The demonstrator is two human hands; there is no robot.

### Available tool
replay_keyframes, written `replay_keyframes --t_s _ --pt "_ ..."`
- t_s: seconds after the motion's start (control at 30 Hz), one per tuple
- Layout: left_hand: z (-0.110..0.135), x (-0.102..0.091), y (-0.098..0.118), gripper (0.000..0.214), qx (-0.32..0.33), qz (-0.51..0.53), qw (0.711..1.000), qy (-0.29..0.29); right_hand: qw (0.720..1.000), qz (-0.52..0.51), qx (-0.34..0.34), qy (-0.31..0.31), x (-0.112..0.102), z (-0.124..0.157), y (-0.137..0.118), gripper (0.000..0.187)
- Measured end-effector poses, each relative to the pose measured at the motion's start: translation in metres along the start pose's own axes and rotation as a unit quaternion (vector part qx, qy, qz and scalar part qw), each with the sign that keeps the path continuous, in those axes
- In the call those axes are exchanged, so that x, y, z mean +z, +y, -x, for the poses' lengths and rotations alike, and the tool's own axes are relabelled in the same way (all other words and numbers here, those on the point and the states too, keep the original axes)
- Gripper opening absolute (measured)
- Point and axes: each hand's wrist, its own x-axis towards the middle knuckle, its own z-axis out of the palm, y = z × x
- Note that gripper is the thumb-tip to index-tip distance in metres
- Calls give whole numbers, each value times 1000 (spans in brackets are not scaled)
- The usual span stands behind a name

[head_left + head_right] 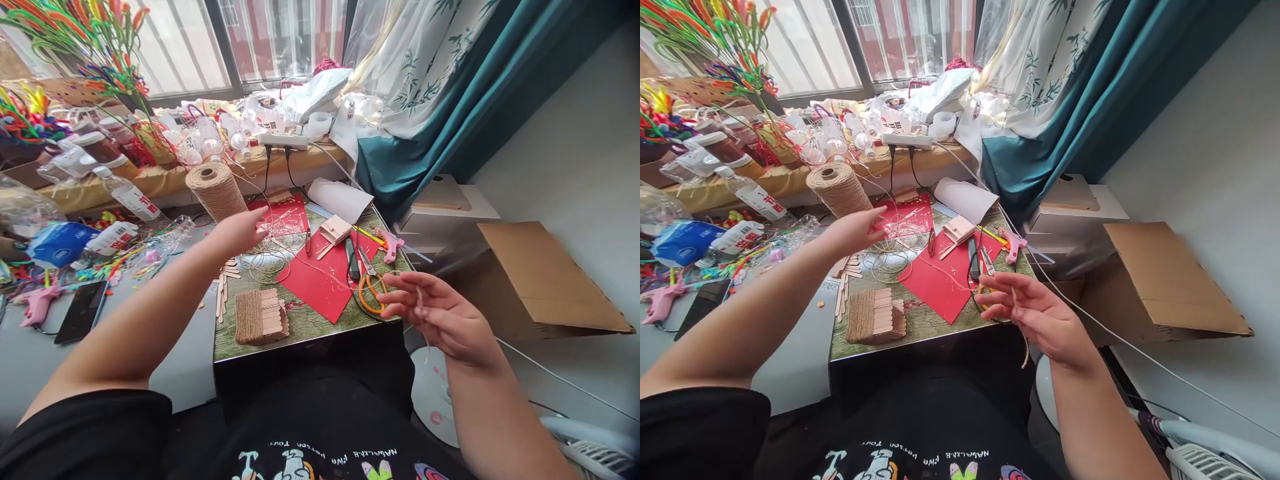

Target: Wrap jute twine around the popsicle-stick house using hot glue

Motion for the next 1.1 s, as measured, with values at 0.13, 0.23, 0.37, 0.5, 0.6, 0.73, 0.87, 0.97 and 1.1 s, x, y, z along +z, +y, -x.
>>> replay_keyframes --t_s 0.13,0.23,0.37,0.5,0.6,0.73,0.87,0.97,1.1 --pt "83 10 16 65 91 67 992 -48 963 260 -5 67 16 -19 3 35" --pt "150 27 12 109 120 151 979 -61 917 391 -20 71 21 -33 6 37" --pt "196 60 18 130 44 197 979 -26 917 398 -13 -8 32 -56 16 48" --pt "210 84 42 124 8 233 969 87 956 271 74 -87 59 -76 35 47" --pt "218 97 61 115 35 183 953 240 976 180 85 -93 86 -74 51 45" --pt "228 110 76 109 71 76 926 362 984 139 44 -104 123 -48 63 43" --pt "233 106 84 107 31 64 930 361 961 215 -3 -177 149 -25 64 40" --pt "236 93 91 105 10 103 941 322 930 287 -36 -228 162 -19 63 36" --pt "241 83 98 100 3 160 954 253 907 349 -22 -235 169 -18 63 39"
